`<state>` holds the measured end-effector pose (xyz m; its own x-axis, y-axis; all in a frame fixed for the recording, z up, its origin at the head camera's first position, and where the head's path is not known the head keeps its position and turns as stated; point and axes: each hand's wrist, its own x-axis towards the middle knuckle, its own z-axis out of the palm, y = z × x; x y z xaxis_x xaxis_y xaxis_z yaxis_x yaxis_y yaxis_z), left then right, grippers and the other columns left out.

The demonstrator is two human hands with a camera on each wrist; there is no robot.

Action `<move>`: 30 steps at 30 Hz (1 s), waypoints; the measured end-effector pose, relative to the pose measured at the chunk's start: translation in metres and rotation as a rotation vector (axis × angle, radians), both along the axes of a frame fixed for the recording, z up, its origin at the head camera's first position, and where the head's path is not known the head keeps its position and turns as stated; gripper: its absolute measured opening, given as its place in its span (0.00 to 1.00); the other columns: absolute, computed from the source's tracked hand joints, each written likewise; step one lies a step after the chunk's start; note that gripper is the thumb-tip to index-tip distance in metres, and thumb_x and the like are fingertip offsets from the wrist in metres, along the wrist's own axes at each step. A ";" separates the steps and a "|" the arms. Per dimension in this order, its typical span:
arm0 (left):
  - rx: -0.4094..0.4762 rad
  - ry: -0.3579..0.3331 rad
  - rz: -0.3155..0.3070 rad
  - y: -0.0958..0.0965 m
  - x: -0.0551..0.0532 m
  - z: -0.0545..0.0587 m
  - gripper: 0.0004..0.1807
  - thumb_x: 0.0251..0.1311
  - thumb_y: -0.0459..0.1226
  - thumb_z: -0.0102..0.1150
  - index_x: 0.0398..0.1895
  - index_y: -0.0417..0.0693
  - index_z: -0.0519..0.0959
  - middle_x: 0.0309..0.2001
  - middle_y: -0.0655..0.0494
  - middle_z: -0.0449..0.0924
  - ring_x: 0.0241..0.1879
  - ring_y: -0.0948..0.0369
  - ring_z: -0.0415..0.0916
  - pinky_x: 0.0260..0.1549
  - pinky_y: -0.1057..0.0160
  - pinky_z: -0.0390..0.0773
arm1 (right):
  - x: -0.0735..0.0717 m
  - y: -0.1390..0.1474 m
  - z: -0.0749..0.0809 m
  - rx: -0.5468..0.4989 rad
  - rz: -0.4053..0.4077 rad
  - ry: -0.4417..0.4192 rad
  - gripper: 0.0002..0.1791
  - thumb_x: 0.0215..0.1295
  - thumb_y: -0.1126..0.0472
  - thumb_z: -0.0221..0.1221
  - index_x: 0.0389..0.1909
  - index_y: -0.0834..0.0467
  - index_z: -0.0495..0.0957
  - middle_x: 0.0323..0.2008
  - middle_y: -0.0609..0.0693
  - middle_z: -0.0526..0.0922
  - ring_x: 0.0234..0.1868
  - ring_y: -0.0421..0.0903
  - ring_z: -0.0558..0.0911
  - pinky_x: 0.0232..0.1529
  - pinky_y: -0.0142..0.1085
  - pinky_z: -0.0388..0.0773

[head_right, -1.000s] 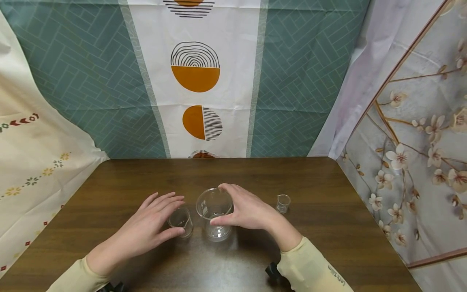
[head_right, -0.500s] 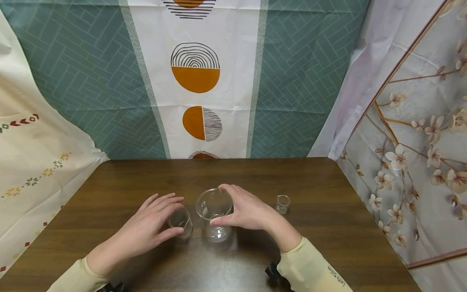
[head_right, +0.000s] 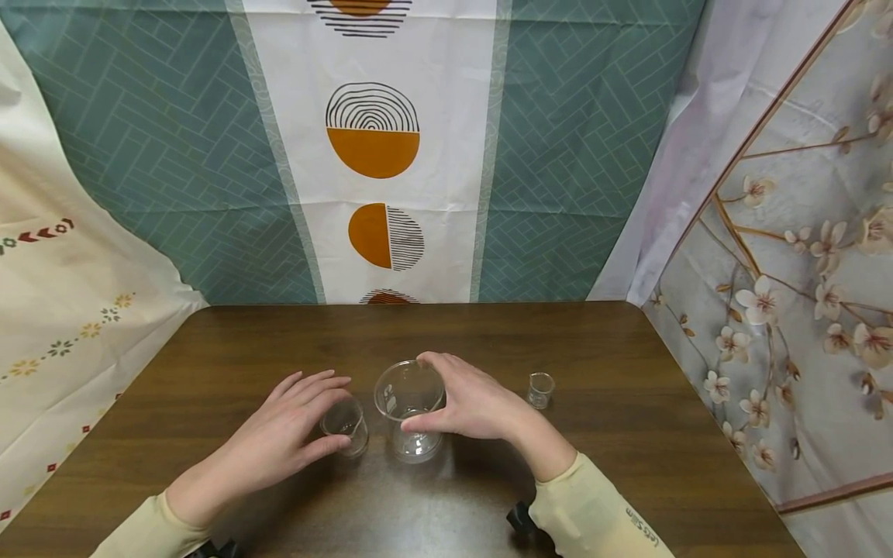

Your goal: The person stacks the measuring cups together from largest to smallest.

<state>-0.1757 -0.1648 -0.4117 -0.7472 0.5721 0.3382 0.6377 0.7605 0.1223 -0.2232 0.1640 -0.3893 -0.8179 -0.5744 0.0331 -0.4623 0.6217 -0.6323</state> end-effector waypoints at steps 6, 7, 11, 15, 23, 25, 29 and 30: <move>0.001 -0.004 0.003 0.000 -0.001 -0.001 0.34 0.68 0.54 0.77 0.69 0.44 0.81 0.71 0.49 0.80 0.76 0.42 0.71 0.73 0.27 0.63 | 0.000 0.000 0.000 0.006 -0.002 0.003 0.56 0.60 0.30 0.77 0.82 0.52 0.66 0.76 0.49 0.74 0.76 0.54 0.75 0.73 0.56 0.73; 0.001 -0.005 0.003 -0.001 -0.002 -0.002 0.35 0.68 0.54 0.77 0.69 0.44 0.81 0.71 0.49 0.80 0.76 0.42 0.70 0.73 0.27 0.63 | 0.000 0.000 0.000 0.005 -0.002 0.003 0.56 0.60 0.30 0.77 0.82 0.52 0.66 0.76 0.49 0.74 0.76 0.54 0.75 0.73 0.56 0.73; -0.002 -0.010 0.007 -0.001 -0.002 -0.003 0.35 0.69 0.55 0.76 0.69 0.44 0.81 0.72 0.49 0.79 0.77 0.42 0.70 0.73 0.27 0.62 | 0.000 0.000 0.000 0.004 0.000 0.005 0.56 0.60 0.30 0.77 0.82 0.52 0.66 0.76 0.49 0.74 0.75 0.53 0.76 0.73 0.56 0.73; -0.006 -0.010 0.010 -0.002 -0.003 -0.003 0.34 0.69 0.55 0.76 0.69 0.44 0.82 0.72 0.49 0.79 0.77 0.43 0.70 0.73 0.27 0.63 | -0.001 0.000 0.000 0.009 -0.001 0.007 0.56 0.60 0.30 0.76 0.82 0.52 0.66 0.76 0.49 0.74 0.75 0.52 0.76 0.73 0.55 0.73; -0.001 -0.029 0.019 -0.004 -0.003 -0.002 0.33 0.69 0.54 0.76 0.68 0.44 0.82 0.72 0.48 0.79 0.77 0.42 0.70 0.73 0.27 0.63 | -0.001 0.000 -0.001 0.010 0.002 0.007 0.56 0.60 0.29 0.76 0.83 0.52 0.66 0.76 0.48 0.74 0.76 0.51 0.75 0.73 0.55 0.73; 0.000 -0.042 0.021 -0.005 -0.003 -0.002 0.33 0.69 0.54 0.76 0.68 0.44 0.82 0.72 0.47 0.79 0.77 0.41 0.69 0.73 0.26 0.63 | -0.001 0.000 -0.001 0.009 0.002 0.007 0.56 0.60 0.30 0.76 0.83 0.52 0.66 0.76 0.48 0.74 0.76 0.51 0.75 0.73 0.55 0.73; -0.004 -0.065 0.023 -0.006 -0.003 -0.001 0.34 0.69 0.54 0.76 0.69 0.43 0.82 0.72 0.47 0.79 0.78 0.41 0.69 0.72 0.26 0.63 | -0.002 0.000 -0.001 0.000 0.004 0.007 0.56 0.60 0.31 0.77 0.82 0.52 0.66 0.76 0.48 0.74 0.76 0.53 0.75 0.73 0.55 0.73; -0.004 -0.070 0.025 -0.007 -0.003 -0.001 0.34 0.69 0.54 0.76 0.69 0.43 0.82 0.73 0.47 0.79 0.78 0.41 0.68 0.72 0.26 0.63 | -0.002 0.000 -0.001 -0.002 0.005 0.007 0.56 0.60 0.31 0.77 0.82 0.52 0.66 0.76 0.49 0.74 0.76 0.54 0.75 0.73 0.55 0.73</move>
